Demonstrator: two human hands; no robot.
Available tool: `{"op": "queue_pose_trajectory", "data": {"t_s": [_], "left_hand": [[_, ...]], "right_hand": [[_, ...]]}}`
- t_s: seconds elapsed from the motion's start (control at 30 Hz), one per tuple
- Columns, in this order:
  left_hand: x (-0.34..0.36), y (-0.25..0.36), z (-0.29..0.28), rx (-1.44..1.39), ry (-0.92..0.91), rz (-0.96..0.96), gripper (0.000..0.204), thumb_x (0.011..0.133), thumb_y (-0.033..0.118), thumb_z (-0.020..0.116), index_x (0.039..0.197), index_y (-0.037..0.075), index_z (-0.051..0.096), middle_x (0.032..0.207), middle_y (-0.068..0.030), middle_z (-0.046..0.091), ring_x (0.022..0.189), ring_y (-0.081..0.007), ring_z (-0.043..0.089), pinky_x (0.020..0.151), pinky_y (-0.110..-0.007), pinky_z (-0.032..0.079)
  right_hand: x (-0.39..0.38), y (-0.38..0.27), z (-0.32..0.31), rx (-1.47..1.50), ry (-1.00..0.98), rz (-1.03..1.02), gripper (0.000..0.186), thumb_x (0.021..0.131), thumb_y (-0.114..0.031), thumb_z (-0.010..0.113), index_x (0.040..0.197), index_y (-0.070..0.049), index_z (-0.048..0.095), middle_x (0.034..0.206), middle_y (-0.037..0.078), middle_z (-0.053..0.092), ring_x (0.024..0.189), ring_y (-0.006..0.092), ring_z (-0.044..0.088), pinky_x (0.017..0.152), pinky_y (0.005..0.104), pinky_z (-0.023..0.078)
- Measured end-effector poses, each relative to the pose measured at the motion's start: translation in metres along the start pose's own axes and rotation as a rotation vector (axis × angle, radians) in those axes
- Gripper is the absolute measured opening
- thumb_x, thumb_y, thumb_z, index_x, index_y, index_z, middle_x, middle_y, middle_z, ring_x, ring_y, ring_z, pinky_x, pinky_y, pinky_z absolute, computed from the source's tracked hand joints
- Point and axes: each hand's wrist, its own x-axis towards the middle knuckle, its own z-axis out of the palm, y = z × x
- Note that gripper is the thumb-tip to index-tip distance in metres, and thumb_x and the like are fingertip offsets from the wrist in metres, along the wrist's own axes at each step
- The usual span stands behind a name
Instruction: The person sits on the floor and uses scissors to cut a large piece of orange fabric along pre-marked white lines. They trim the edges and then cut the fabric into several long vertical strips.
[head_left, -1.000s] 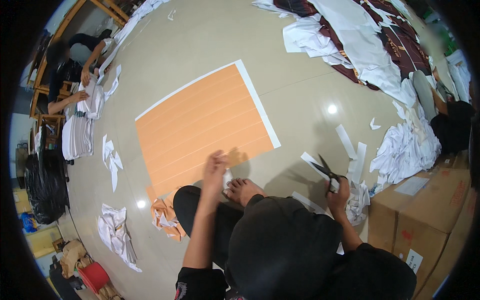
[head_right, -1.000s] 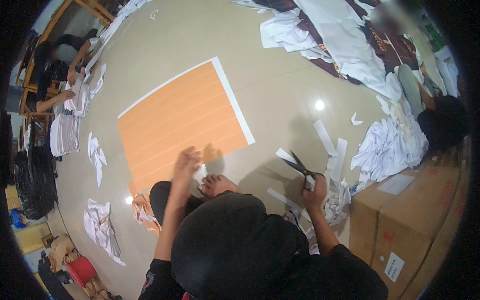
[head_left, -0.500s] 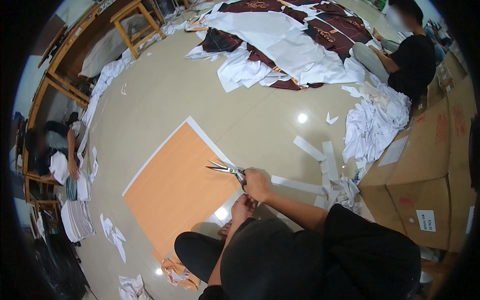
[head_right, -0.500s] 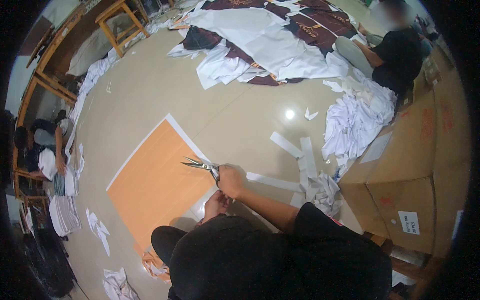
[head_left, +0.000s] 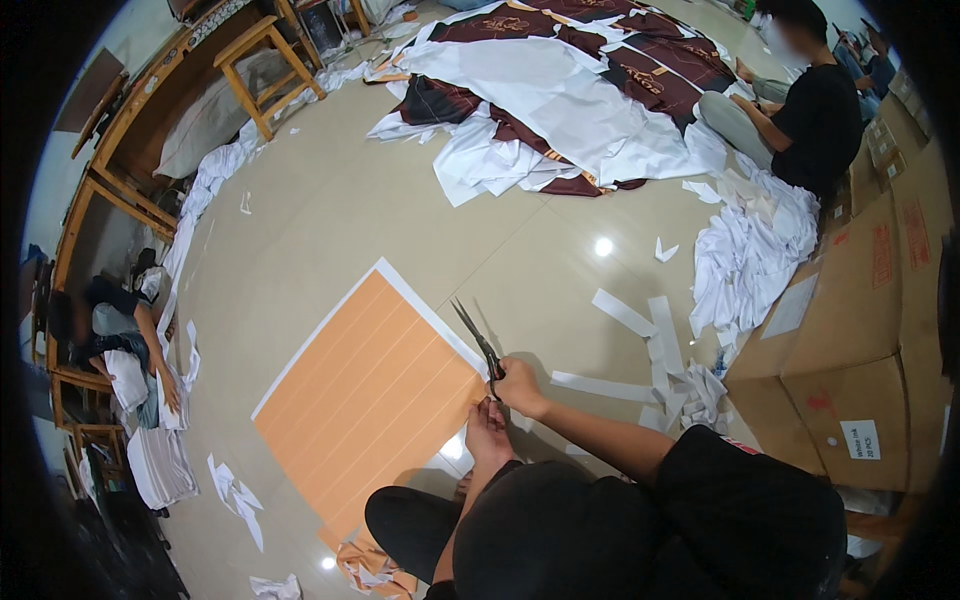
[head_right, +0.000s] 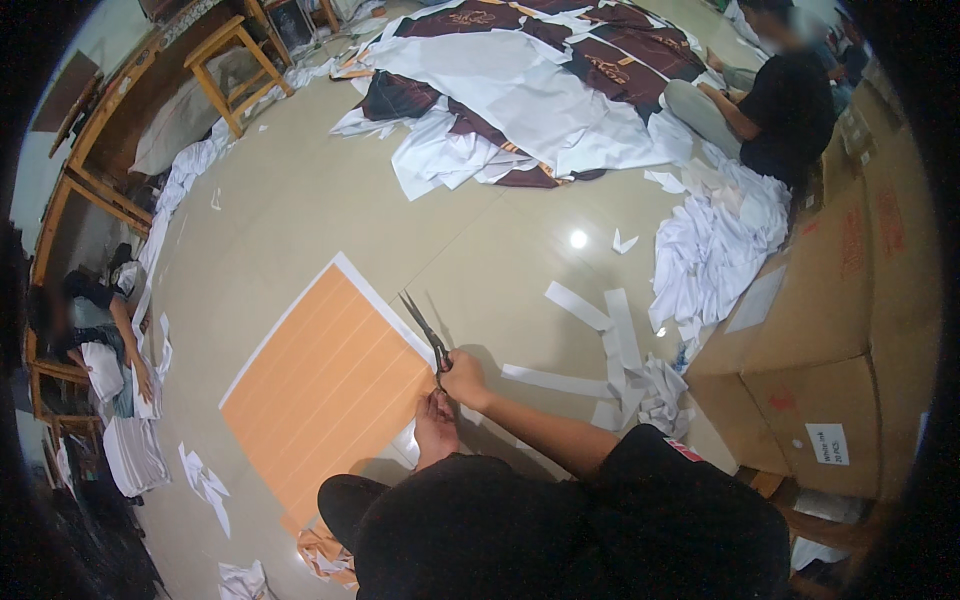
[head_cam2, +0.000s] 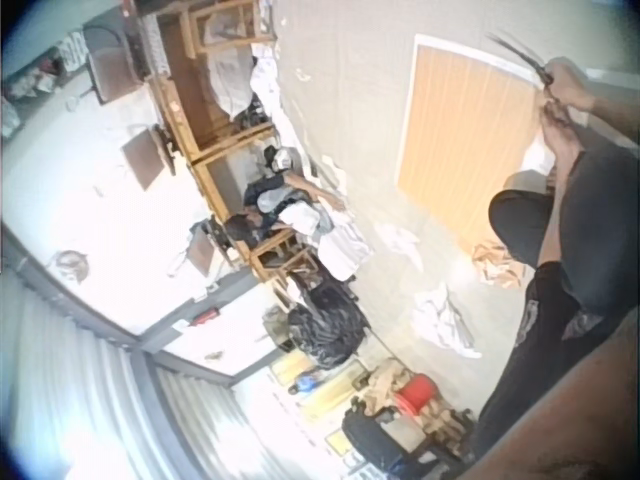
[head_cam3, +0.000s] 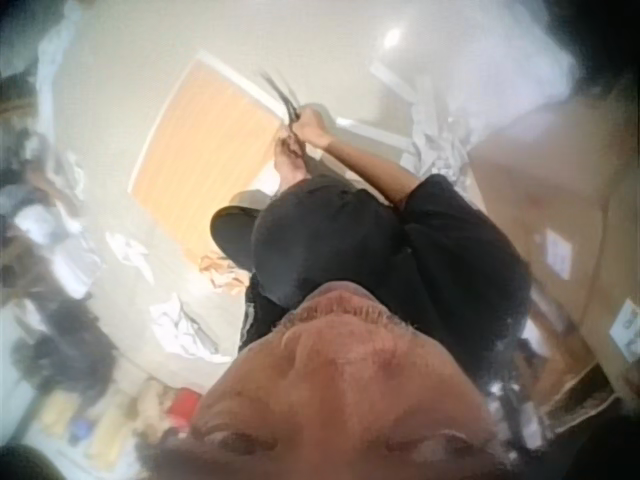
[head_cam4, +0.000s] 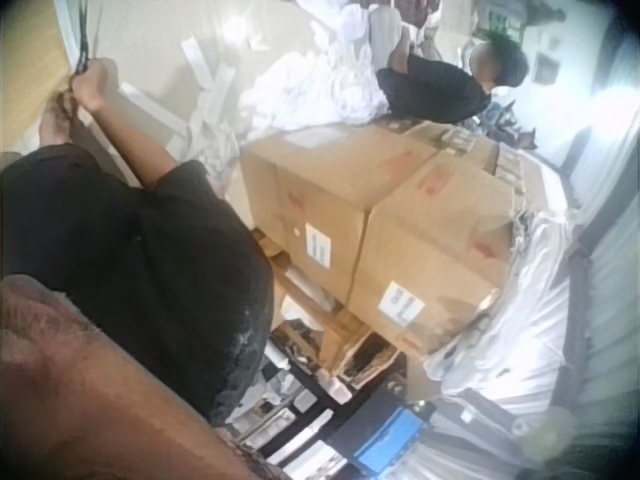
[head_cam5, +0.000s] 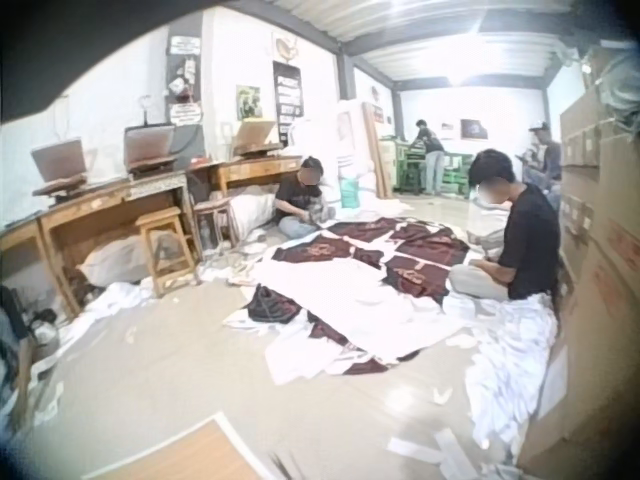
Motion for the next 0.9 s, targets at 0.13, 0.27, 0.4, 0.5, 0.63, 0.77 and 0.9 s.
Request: {"op": "queue_pose_trajectory", "data": {"t_s": [0.13, 0.27, 0.4, 0.5, 0.63, 0.77, 0.9], "left_hand": [[-0.011, -0.012, -0.005, -0.046, -0.057, -0.051, 0.029, 0.103, 0.03, 0.053, 0.116, 0.004, 0.057, 0.107, -0.0051, 0.063, 0.092, -0.0145, 0.06, 0.075, -0.025, 0.048], [-0.017, -0.014, 0.011, -0.034, -0.104, -0.104, 0.031, 0.104, 0.036, 0.049, 0.118, 0.009, 0.056, 0.105, -0.0061, 0.065, 0.089, -0.0155, 0.06, 0.081, -0.029, 0.047], [-0.019, 0.001, 0.018, -0.024, -0.022, -0.08, 0.034, 0.101, 0.038, 0.057, 0.115, 0.007, 0.055, 0.108, -0.0068, 0.067, 0.088, -0.0138, 0.064, 0.074, -0.026, 0.05], [-0.014, 0.003, 0.017, -0.044, -0.009, -0.009, 0.031, 0.098, 0.034, 0.063, 0.111, 0.007, 0.057, 0.103, -0.0047, 0.068, 0.082, -0.0114, 0.064, 0.069, -0.023, 0.051], [-0.008, 0.0, 0.01, 0.049, 0.044, -0.012, 0.029, 0.099, 0.033, 0.061, 0.109, 0.007, 0.059, 0.103, -0.0033, 0.068, 0.083, -0.0126, 0.061, 0.068, -0.024, 0.049], [-0.002, -0.003, 0.012, 0.128, 0.109, -0.018, 0.025, 0.097, 0.031, 0.065, 0.1, 0.006, 0.061, 0.099, -0.0047, 0.07, 0.08, -0.0135, 0.066, 0.062, -0.024, 0.05], [-0.007, -0.001, 0.015, 0.128, 0.131, -0.035, 0.026, 0.095, 0.031, 0.068, 0.097, 0.007, 0.062, 0.099, -0.005, 0.072, 0.078, -0.0141, 0.068, 0.058, -0.025, 0.049]], "right_hand": [[-0.009, -0.015, -0.003, 0.173, -0.045, 0.118, 0.008, 0.078, -0.005, 0.065, 0.084, 0.0, 0.064, 0.062, 0.017, 0.063, 0.048, 0.0279, 0.064, 0.049, 0.0416, 0.051], [-0.003, -0.014, -0.005, 0.282, -0.137, 0.234, 0.009, 0.086, -0.005, 0.062, 0.086, 0.004, 0.061, 0.06, 0.014, 0.06, 0.044, 0.0263, 0.062, 0.035, 0.0399, 0.045], [0.001, -0.016, -0.015, 0.49, -0.163, 0.288, 0.019, 0.081, -0.002, 0.068, 0.097, 0.005, 0.061, 0.072, 0.012, 0.062, 0.053, 0.0203, 0.061, 0.044, 0.0331, 0.046], [0.008, 0.0, -0.009, 0.422, -0.131, 0.161, 0.024, 0.077, -0.002, 0.071, 0.098, 0.006, 0.061, 0.079, 0.01, 0.063, 0.062, 0.0165, 0.061, 0.054, 0.0287, 0.047], [0.004, -0.003, -0.012, 0.352, -0.152, 0.201, 0.022, 0.077, -0.006, 0.072, 0.094, 0.005, 0.063, 0.072, 0.006, 0.061, 0.064, 0.0134, 0.057, 0.06, 0.0286, 0.045], [-0.004, 0.008, -0.028, 0.259, -0.154, 0.208, 0.027, 0.08, -0.021, 0.078, 0.086, 0.002, 0.065, 0.07, 0.004, 0.061, 0.061, 0.0125, 0.056, 0.057, 0.0284, 0.045], [-0.044, 0.004, -0.07, 0.121, -0.228, 0.385, 0.045, 0.085, -0.045, 0.076, 0.076, -0.002, 0.064, 0.067, 0.003, 0.06, 0.059, 0.0113, 0.056, 0.055, 0.0272, 0.044]]}}
